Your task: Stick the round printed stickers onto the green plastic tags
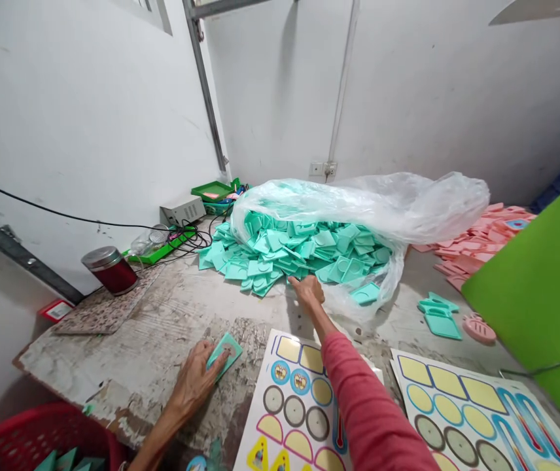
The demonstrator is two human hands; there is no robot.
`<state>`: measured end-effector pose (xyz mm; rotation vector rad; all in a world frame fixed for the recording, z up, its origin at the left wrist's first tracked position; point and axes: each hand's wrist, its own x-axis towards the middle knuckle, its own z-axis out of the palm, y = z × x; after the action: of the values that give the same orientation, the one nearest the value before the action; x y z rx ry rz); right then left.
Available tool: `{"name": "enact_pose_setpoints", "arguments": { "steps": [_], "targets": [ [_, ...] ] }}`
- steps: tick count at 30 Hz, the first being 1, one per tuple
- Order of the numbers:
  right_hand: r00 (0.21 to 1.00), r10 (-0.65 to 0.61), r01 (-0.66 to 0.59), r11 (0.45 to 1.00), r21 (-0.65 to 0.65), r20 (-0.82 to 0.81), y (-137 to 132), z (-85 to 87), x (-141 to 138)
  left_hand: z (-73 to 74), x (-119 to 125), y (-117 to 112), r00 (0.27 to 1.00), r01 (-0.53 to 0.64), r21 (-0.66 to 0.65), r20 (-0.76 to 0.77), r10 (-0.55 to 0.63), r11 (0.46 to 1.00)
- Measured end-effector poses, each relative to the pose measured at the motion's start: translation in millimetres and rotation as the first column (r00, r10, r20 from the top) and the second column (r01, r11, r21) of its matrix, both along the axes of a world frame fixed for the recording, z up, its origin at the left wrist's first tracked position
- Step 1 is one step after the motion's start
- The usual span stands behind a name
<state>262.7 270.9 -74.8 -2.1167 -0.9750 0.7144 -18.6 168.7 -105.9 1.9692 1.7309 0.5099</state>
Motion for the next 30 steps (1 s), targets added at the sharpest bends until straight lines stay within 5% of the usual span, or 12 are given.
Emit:
{"name": "enact_pose_setpoints", "arguments": {
  "steps": [4, 7, 9, 11, 13, 16, 19, 22, 26, 30],
  "targets": [
    [0.973, 0.051, -0.052, 0.999, 0.003, -0.223, 3, -3.9, 2, -7.0, -1, 0, 0.992, -0.117, 0.122, -0.037, 0.122, 0.986],
    [0.894, 0.161, -0.157, 0.987, 0.046, -0.418, -33, 1.5, 8, 5.6, 4, -3, 0.978, -0.165, 0.243, 0.167, 0.126, 0.956],
    [0.82, 0.234, -0.222, 0.971, 0.087, -0.522, -70, 7.0, 6, 20.6, 17, -9, 0.926, -0.132, 0.164, 0.373, 0.063, 0.978],
    [0.761, 0.28, -0.261, 0.958, 0.119, -0.585, -111, 12.7, -2, 35.7, 40, -17, 0.796, -0.027, -0.052, 0.603, 0.054, 0.998],
    [0.702, 0.324, -0.302, 0.942, 0.147, -0.634, -151, 18.0, -17, 46.4, 67, -31, 0.609, 0.124, -0.245, 0.784, 0.121, 0.962],
    [0.631, 0.427, -0.402, 0.894, 0.198, -0.648, -198, 23.0, -34, 49.8, 101, -56, 0.418, 0.266, -0.327, 0.887, 0.197, 0.907],
    [0.801, 0.43, -0.406, 0.901, 0.15, -0.417, -231, 17.5, -30, 41.4, 110, -79, 0.369, 0.207, -0.356, 0.891, 0.264, 0.911],
    [0.971, 0.24, -0.239, 0.964, 0.113, 0.006, -254, -1.8, -11, 30.8, 101, -94, 0.436, 0.16, -0.413, 0.844, 0.312, 0.896],
    [0.919, 0.171, -0.252, 0.948, 0.195, 0.355, -274, -28.3, 13, 26.7, 94, -106, 0.512, 0.216, -0.449, 0.808, 0.291, 0.867],
    [0.848, -0.014, -0.148, 0.954, 0.262, 0.529, -293, -33.6, 38, 32.8, 104, -119, 0.557, 0.229, -0.459, 0.785, 0.272, 0.858]
  ]
}}
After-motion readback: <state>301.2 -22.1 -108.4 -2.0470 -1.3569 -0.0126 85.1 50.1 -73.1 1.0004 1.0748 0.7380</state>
